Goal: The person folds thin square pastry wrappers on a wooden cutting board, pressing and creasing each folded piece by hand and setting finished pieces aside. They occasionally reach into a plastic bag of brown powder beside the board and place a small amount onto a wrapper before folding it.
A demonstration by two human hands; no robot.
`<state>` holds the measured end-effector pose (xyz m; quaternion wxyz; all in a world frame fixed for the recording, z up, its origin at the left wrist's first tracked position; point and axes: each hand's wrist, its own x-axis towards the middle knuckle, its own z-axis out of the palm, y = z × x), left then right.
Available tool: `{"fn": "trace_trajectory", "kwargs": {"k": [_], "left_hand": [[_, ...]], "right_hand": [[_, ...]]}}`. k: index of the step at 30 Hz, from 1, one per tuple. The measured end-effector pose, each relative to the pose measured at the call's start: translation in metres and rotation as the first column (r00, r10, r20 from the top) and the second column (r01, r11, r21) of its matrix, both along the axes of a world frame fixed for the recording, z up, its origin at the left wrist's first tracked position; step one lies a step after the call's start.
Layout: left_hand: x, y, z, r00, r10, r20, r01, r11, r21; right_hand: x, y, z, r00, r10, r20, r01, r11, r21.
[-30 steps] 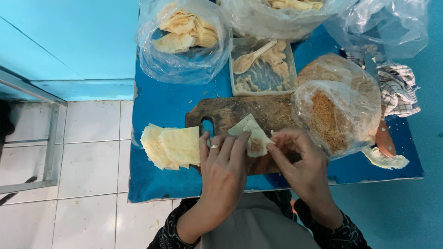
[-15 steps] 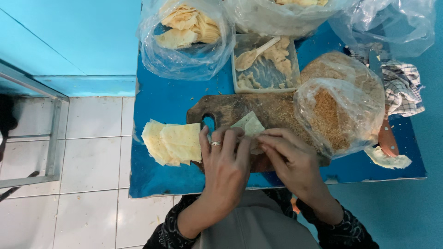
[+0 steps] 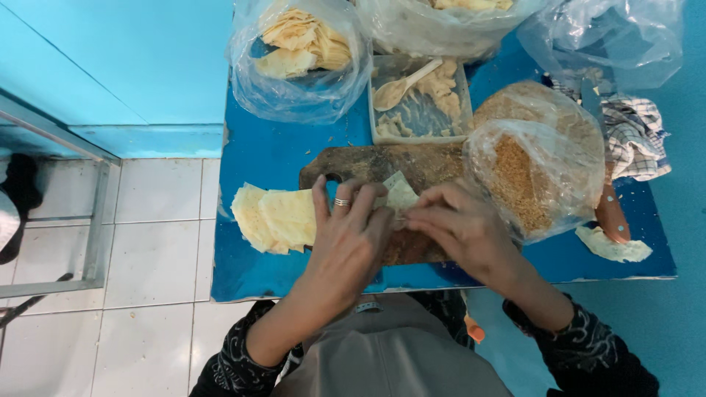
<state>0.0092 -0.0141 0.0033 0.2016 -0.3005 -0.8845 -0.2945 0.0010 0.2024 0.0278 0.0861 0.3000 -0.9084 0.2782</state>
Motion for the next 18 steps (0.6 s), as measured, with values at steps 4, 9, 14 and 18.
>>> {"fn": "trace_trajectory", "kwargs": {"k": [4,9,14,18], "left_hand": [[-0.002,0.011,0.003,0.997,0.071,0.041,-0.071,0.997,-0.005],[-0.004,0.017,0.003,0.989,0.143,0.025,-0.144,0.989,0.046],[0.006,0.011,0.005,0.996,0.081,-0.046,-0.079,0.996,0.046],[0.011,0.012,0.005,0.997,0.044,-0.062,-0.043,0.999,0.024]], "right_hand": [[-0.017,0.004,0.003,0.970,-0.062,0.233,0.070,0.997,-0.023],[-0.013,-0.001,0.008,0.908,-0.178,0.378,0.192,0.981,0.001],[0.003,0.001,0.007,0.998,-0.016,0.059,0.021,0.997,-0.081],[0.005,0.009,0.006,0.994,0.079,-0.073,-0.080,0.997,-0.003]]}}
